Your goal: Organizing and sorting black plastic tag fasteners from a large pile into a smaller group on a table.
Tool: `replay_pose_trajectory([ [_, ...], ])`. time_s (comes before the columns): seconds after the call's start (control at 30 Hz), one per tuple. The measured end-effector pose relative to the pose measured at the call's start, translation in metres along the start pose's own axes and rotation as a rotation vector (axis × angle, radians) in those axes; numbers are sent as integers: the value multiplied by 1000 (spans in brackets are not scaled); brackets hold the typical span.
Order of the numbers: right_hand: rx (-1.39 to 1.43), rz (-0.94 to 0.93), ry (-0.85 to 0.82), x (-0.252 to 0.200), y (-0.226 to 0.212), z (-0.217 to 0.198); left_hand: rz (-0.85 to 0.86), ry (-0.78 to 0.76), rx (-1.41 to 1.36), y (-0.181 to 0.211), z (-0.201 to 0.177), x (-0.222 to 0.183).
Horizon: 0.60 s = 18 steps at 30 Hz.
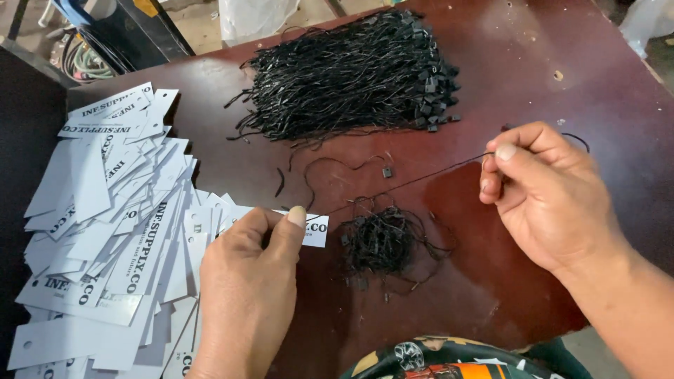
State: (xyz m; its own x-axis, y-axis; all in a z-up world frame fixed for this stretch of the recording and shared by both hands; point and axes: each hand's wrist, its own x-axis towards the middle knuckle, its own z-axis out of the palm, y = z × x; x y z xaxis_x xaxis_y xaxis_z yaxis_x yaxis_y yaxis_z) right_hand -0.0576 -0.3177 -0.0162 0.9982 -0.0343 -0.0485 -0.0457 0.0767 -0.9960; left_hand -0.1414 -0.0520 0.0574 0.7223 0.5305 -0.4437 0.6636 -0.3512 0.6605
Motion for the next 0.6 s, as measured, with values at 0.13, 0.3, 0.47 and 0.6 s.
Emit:
replay_pose_trajectory([
  [0.13,4,14,-8,-3,8,-1,-29,-1,39,-10,3,6],
  [0.3,-38,-26,-2,-4,8,3,-67,0,-92,-2,-4,12],
  [0.47,-127,-110,5,38,-23,14,-29,28,-172,32,-11,30],
  [0.6,-216,-158,18,64,-37,20,-17,41,-230,50,-11,43],
])
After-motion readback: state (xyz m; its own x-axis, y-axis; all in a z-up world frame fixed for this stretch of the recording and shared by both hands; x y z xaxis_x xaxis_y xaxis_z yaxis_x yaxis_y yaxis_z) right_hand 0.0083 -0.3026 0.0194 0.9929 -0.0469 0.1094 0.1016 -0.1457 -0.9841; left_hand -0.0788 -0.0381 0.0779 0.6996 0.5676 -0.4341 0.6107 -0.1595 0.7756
